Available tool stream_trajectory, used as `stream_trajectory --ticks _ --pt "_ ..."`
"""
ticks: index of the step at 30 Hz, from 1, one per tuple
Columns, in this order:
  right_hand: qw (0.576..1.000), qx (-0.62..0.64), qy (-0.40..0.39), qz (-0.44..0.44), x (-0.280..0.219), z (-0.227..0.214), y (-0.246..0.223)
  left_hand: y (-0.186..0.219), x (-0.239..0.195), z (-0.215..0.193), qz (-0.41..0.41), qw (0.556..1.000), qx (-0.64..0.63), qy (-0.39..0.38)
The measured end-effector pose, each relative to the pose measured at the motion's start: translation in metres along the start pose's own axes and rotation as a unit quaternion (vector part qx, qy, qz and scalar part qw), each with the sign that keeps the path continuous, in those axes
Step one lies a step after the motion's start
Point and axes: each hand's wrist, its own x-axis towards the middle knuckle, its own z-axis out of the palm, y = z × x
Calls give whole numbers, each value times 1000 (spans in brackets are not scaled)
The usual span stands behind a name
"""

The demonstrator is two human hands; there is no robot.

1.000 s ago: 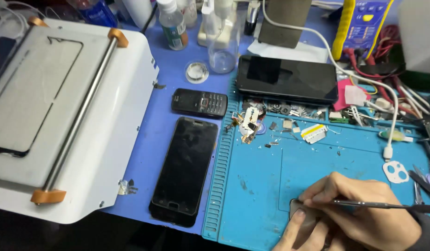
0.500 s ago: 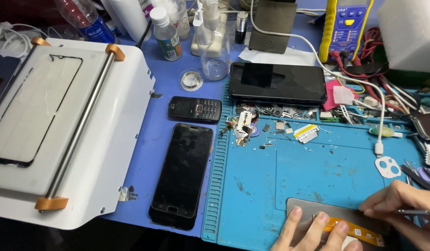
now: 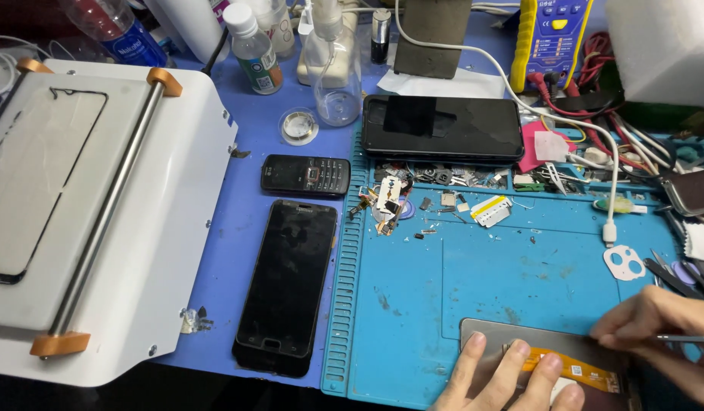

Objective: Scraping and cleaning the edges of a mobile phone screen during a remanufacturing process.

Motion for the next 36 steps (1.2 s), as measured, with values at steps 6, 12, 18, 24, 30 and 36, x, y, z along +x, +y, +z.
stream_trajectory --ticks 6,12,18,24,30,36 --pt "999 -28 16 34 -30 -25 48 -3 4 -7 -3 1000 -17 -25" --pt "1000 -24 -2 20 11 -35 -41 -1 -5 -1 -5 999 -32 10" --pt "998 -39 35 43 -12 -7 -8 -9 12 -18 -12 993 -114 -17" --pt "998 -57 -8 2 56 8 -117 -25 34 -41 2 985 -168 -43" --pt "998 -55 -27 7 51 7 -113 -26 40 -46 -8 981 -179 -67" --pt "999 -34 21 30 16 -11 -73 -30 47 -46 2 988 -148 -46"
